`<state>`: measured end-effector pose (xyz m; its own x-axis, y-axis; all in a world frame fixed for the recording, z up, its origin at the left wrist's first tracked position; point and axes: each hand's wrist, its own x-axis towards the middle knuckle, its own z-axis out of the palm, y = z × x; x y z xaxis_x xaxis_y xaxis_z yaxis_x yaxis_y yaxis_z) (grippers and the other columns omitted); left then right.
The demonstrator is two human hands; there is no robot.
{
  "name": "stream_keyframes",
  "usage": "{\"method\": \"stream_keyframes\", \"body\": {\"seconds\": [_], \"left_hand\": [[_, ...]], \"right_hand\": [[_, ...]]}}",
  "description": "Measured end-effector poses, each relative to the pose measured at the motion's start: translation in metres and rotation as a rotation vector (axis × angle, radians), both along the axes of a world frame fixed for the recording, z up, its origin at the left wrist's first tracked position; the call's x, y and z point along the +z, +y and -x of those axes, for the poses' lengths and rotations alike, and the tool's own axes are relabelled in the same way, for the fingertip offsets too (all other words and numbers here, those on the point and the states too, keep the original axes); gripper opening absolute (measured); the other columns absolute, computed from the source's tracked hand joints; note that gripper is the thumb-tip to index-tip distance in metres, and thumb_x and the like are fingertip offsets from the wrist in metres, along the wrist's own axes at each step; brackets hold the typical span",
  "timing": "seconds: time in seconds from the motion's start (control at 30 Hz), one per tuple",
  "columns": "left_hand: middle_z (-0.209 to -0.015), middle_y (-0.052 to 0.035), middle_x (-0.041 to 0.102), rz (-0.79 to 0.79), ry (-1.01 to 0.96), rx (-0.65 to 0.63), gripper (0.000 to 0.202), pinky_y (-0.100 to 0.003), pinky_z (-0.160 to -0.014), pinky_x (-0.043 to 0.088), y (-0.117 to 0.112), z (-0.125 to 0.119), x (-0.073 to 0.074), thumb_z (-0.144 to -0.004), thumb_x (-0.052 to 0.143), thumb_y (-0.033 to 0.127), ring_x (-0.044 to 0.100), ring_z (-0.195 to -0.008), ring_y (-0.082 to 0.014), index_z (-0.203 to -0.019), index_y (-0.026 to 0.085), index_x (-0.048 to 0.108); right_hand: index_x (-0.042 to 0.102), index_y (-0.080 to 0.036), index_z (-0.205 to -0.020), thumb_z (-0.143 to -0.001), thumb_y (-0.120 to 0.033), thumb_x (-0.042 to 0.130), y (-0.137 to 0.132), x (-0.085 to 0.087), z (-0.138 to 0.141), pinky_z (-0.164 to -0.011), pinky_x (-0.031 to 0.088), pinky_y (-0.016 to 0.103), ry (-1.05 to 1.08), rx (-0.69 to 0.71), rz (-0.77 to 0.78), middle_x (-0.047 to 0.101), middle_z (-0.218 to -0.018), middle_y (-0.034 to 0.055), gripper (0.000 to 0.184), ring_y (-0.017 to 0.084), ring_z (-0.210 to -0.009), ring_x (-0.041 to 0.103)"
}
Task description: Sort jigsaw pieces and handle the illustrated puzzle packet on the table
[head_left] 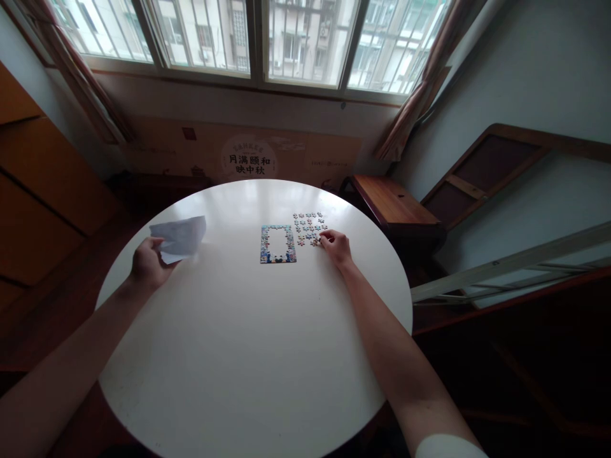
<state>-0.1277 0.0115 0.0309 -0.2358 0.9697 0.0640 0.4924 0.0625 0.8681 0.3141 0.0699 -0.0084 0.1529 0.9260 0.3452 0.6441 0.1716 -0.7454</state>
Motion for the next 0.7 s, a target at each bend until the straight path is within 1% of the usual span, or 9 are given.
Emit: {"method": "stream_keyframes", "body": {"seconds": [0.07, 0.1, 0.13, 0.2, 0.27, 0.33, 0.53, 0.63, 0.7], "left_hand": [[-0.129, -0.0136, 0.057, 0.038, -0.467, 0.028, 0.058, -0.044, -0.089, 0.053, -0.002, -0.016, 0.005, -0.082, 0.021, 0.027, 0.059, -0.113, -0.0255, -0.134, 0.008, 0.038], [-0.129, -0.0135, 0.056, 0.060, -0.621, 0.030, 0.056, -0.044, -0.090, 0.053, -0.004, -0.023, 0.008, -0.081, 0.024, 0.025, 0.058, -0.114, -0.0255, -0.132, 0.009, 0.040], [-0.129, -0.0134, 0.057, 0.073, -0.735, 0.040, 0.056, -0.044, -0.091, 0.053, -0.006, -0.029, 0.012, -0.080, 0.026, 0.024, 0.057, -0.115, -0.0254, -0.131, 0.009, 0.042], [-0.129, -0.0138, 0.057, 0.089, -0.881, 0.049, 0.055, -0.046, -0.094, 0.051, -0.011, -0.038, 0.018, -0.080, 0.028, 0.022, 0.057, -0.117, -0.0257, -0.130, 0.008, 0.044], [-0.129, -0.0145, 0.058, 0.097, -0.938, 0.061, 0.055, -0.047, -0.097, 0.050, -0.014, -0.043, 0.023, -0.080, 0.028, 0.021, 0.056, -0.118, -0.0263, -0.131, 0.007, 0.044], [-0.129, -0.0155, 0.058, 0.110, -0.943, 0.062, 0.056, -0.048, -0.097, 0.050, -0.016, -0.046, 0.025, -0.080, 0.028, 0.022, 0.056, -0.118, -0.0271, -0.132, 0.006, 0.042], [-0.135, -0.0176, 0.052, 0.120, -0.914, 0.003, 0.059, -0.046, -0.099, 0.048, -0.014, -0.042, 0.020, -0.081, 0.027, 0.024, 0.056, -0.118, -0.0271, -0.135, 0.003, 0.038], [-0.137, -0.0176, 0.049, 0.128, -0.953, 0.006, 0.058, -0.046, -0.100, 0.047, -0.014, -0.041, 0.019, -0.081, 0.027, 0.024, 0.057, -0.116, -0.0271, -0.134, 0.004, 0.039], [-0.136, -0.0169, 0.051, 0.129, -0.984, 0.023, 0.055, -0.046, -0.099, 0.048, -0.015, -0.042, 0.020, -0.082, 0.028, 0.024, 0.059, -0.114, -0.0268, -0.131, 0.005, 0.042]], "right_hand": [[0.071, -0.019, -0.083, -0.073, -0.026, 0.055, 0.000, -0.001, 0.000, -0.068, 0.049, 0.028, 0.000, 0.002, -0.003, 0.072, -0.079, 0.0034, 0.021, 0.015, -0.064, 0.060], [0.071, -0.019, -0.083, -0.073, -0.026, 0.055, 0.001, -0.001, 0.000, -0.068, 0.049, 0.028, -0.001, 0.004, -0.004, 0.072, -0.079, 0.0033, 0.021, 0.015, -0.064, 0.060], [0.071, -0.019, -0.083, -0.073, -0.026, 0.055, 0.001, -0.001, 0.000, -0.069, 0.050, 0.029, -0.002, 0.004, -0.004, 0.072, -0.079, 0.0033, 0.020, 0.015, -0.064, 0.060], [0.071, -0.019, -0.083, -0.073, -0.026, 0.055, 0.001, -0.001, 0.000, -0.069, 0.050, 0.029, -0.002, 0.004, -0.001, 0.072, -0.079, 0.0032, 0.020, 0.015, -0.064, 0.060], [0.071, -0.019, -0.083, -0.073, -0.026, 0.055, 0.000, 0.000, 0.001, -0.069, 0.050, 0.029, 0.003, 0.006, 0.004, 0.072, -0.079, 0.0033, 0.020, 0.015, -0.065, 0.060], [0.071, -0.019, -0.083, -0.073, -0.026, 0.055, -0.001, 0.001, 0.001, -0.069, 0.050, 0.029, 0.009, 0.006, 0.006, 0.071, -0.079, 0.0033, 0.020, 0.015, -0.064, 0.060], [0.071, -0.019, -0.082, -0.073, -0.025, 0.055, -0.001, 0.002, 0.002, -0.070, 0.050, 0.029, 0.012, 0.002, 0.012, 0.071, -0.078, 0.0031, 0.019, 0.016, -0.065, 0.061], [0.071, -0.019, -0.083, -0.074, -0.025, 0.056, 0.000, 0.001, 0.001, -0.069, 0.050, 0.029, 0.008, 0.006, 0.006, 0.071, -0.078, 0.0029, 0.019, 0.016, -0.065, 0.061], [0.071, -0.019, -0.083, -0.075, -0.025, 0.056, 0.000, 0.000, 0.001, -0.069, 0.051, 0.029, 0.018, 0.015, 0.005, 0.072, -0.079, 0.0029, 0.018, 0.016, -0.066, 0.062]]}}
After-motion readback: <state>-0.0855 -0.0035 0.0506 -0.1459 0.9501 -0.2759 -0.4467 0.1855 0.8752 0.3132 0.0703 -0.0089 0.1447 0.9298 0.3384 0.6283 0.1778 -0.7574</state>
